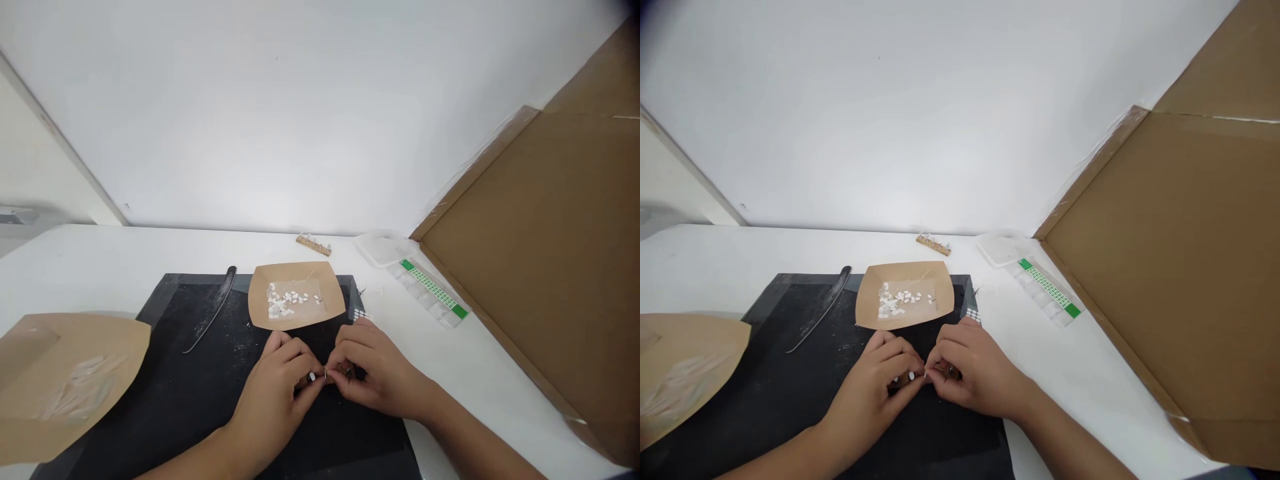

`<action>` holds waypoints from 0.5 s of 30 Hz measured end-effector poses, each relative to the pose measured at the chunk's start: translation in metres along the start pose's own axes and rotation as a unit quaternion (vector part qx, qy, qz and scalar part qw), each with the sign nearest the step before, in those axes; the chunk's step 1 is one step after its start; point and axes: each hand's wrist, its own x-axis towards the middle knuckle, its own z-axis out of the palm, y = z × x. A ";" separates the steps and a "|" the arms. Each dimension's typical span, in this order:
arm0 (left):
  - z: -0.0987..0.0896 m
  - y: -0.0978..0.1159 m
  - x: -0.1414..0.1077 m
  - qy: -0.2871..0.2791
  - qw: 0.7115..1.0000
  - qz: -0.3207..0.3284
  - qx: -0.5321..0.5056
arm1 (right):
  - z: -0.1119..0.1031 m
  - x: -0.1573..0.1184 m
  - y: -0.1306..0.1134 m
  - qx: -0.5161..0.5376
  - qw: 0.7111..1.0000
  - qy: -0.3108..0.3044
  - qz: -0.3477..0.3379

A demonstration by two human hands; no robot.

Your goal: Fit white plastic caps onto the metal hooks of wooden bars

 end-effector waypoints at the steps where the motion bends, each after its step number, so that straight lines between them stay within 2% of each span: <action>1: 0.000 0.000 0.000 -0.002 1.000 -0.002 0.000 | 0.000 0.000 0.000 -0.002 1.000 -0.002 0.000; 15: 0.000 0.000 -0.001 -0.004 1.000 0.002 -0.011 | -0.004 -0.002 0.001 -0.007 0.999 -0.038 -0.006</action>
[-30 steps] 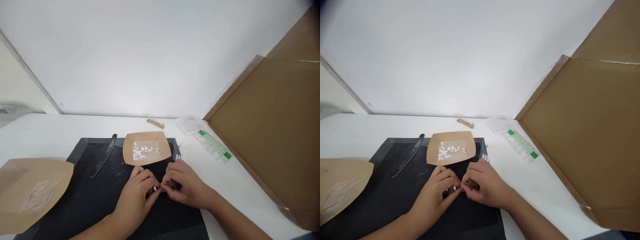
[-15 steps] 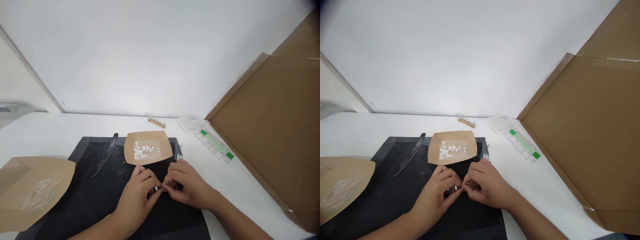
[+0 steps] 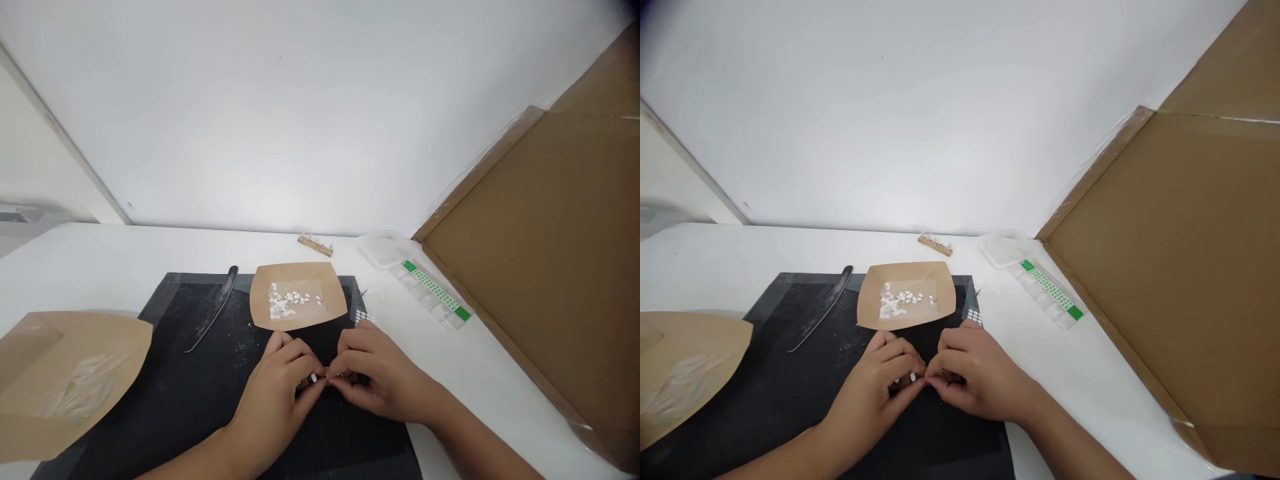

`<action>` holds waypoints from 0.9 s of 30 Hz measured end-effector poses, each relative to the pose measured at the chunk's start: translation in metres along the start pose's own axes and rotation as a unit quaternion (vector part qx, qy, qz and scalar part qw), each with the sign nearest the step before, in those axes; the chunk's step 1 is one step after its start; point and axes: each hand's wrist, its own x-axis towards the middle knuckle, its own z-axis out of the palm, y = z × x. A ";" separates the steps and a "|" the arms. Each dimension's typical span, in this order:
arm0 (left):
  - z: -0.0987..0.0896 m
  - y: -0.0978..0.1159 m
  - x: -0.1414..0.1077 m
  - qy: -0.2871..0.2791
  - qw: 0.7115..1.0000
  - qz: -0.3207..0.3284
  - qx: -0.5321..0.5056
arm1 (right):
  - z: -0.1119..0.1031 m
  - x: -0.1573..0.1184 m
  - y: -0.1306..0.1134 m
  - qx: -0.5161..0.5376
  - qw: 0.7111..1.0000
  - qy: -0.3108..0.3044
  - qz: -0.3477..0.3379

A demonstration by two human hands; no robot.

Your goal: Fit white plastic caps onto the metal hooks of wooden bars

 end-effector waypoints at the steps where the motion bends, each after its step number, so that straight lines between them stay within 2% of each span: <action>1: 0.000 0.000 0.000 -0.001 1.000 -0.002 0.001 | 0.000 0.000 0.000 -0.005 1.000 0.001 -0.004; 14: 0.001 -0.001 0.000 -0.001 1.000 -0.009 0.002 | -0.008 -0.002 -0.004 -0.046 0.998 -0.032 -0.038; 20: 0.001 0.000 0.001 0.004 1.000 -0.002 -0.003 | -0.015 -0.002 -0.003 -0.005 1.000 0.011 -0.007; 27: 0.000 0.002 0.002 0.013 1.000 0.008 0.003 | -0.015 0.000 -0.001 -0.011 1.000 -0.013 0.015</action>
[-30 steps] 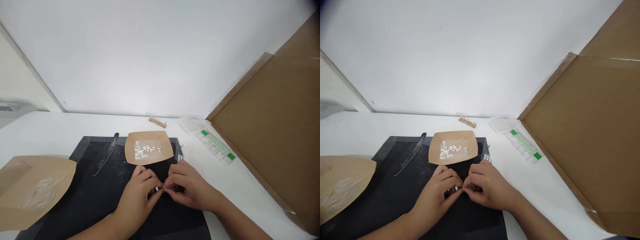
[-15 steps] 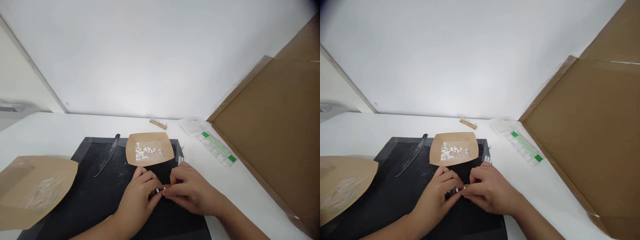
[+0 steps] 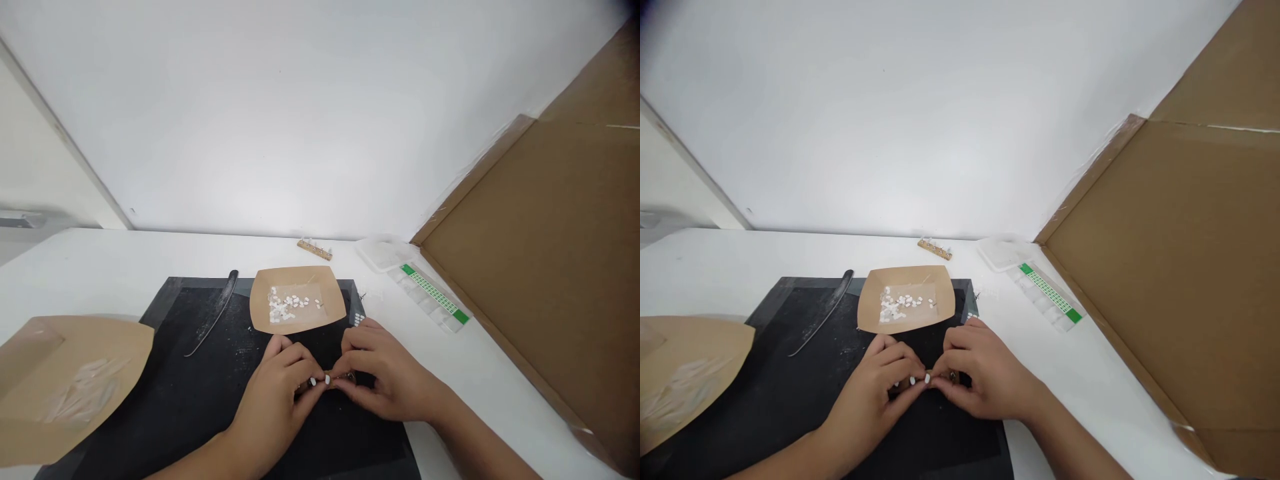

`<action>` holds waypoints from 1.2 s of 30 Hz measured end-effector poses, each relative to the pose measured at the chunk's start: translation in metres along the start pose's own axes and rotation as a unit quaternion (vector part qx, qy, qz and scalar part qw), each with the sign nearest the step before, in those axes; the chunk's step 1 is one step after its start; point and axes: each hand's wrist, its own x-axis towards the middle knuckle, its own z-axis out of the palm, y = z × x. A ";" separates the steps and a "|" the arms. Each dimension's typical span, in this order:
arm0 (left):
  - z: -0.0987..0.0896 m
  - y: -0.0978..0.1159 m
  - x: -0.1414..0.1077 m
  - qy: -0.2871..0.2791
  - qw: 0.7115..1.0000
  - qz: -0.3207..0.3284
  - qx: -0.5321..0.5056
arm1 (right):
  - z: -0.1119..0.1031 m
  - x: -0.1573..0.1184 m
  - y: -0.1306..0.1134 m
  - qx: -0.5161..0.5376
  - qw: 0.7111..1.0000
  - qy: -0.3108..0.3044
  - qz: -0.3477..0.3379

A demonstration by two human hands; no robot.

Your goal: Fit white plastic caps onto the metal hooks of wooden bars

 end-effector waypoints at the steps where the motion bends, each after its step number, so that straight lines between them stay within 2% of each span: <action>1: 0.000 0.000 0.000 0.000 1.000 0.002 0.002 | 0.001 0.000 0.000 0.001 1.000 0.000 0.000; 16: 0.002 -0.002 -0.002 -0.011 1.000 -0.009 -0.003 | 0.011 0.001 -0.006 0.019 0.998 0.003 0.055; 23: 0.002 -0.002 -0.001 -0.012 1.000 -0.010 0.002 | 0.012 0.001 -0.009 0.049 0.994 0.001 0.102; 36: 0.002 -0.002 -0.002 -0.006 1.000 -0.018 -0.008 | 0.008 0.004 -0.015 0.087 0.986 -0.003 0.140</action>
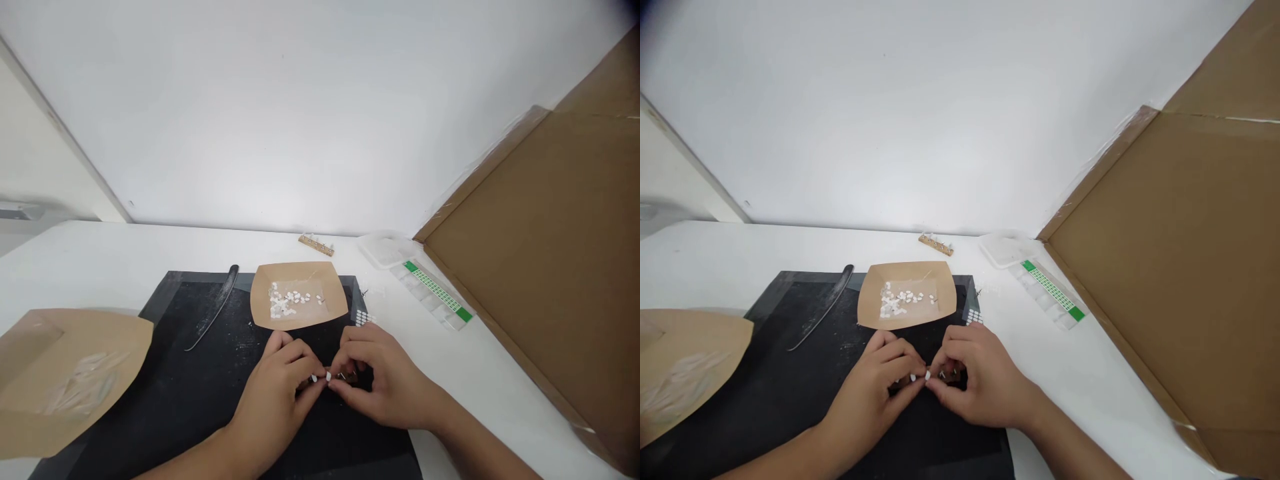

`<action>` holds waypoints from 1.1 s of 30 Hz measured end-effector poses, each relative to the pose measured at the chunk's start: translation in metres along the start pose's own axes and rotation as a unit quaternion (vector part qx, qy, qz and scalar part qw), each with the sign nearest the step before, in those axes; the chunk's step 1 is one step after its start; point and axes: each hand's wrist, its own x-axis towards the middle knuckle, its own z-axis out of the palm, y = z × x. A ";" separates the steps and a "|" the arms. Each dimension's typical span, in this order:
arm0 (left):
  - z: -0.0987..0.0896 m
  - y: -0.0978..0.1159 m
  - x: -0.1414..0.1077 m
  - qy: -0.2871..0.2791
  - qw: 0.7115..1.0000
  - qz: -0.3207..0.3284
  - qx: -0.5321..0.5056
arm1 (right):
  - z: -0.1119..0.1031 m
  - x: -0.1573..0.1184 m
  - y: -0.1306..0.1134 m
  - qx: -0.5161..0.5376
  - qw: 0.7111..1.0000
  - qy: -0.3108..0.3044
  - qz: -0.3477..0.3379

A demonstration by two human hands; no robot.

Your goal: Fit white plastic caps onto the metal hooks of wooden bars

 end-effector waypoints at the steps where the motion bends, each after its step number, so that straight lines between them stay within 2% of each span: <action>1: 0.000 0.000 0.000 0.000 1.000 0.000 0.000 | 0.000 0.000 -0.001 0.007 1.000 -0.003 0.006; 7: 0.001 0.001 0.000 0.007 1.000 -0.001 0.003 | 0.007 0.002 0.001 0.041 0.997 0.006 0.057; 12: 0.001 0.000 0.001 0.010 1.000 0.005 0.005 | 0.008 0.003 -0.001 0.040 0.998 0.006 0.057; 16: -0.001 0.001 0.001 0.011 1.000 0.005 0.006 | 0.009 0.003 -0.002 0.012 0.999 0.019 0.036; 26: -0.001 0.002 0.001 0.005 1.000 0.000 0.000 | 0.015 0.002 0.005 -0.091 0.990 0.054 -0.093; 30: -0.001 0.002 0.001 0.001 1.000 -0.006 0.005 | 0.013 0.003 0.004 -0.086 0.989 0.053 -0.106; 33: -0.001 0.002 0.002 0.005 1.000 -0.002 0.008 | 0.011 0.004 0.003 -0.069 0.993 0.038 -0.084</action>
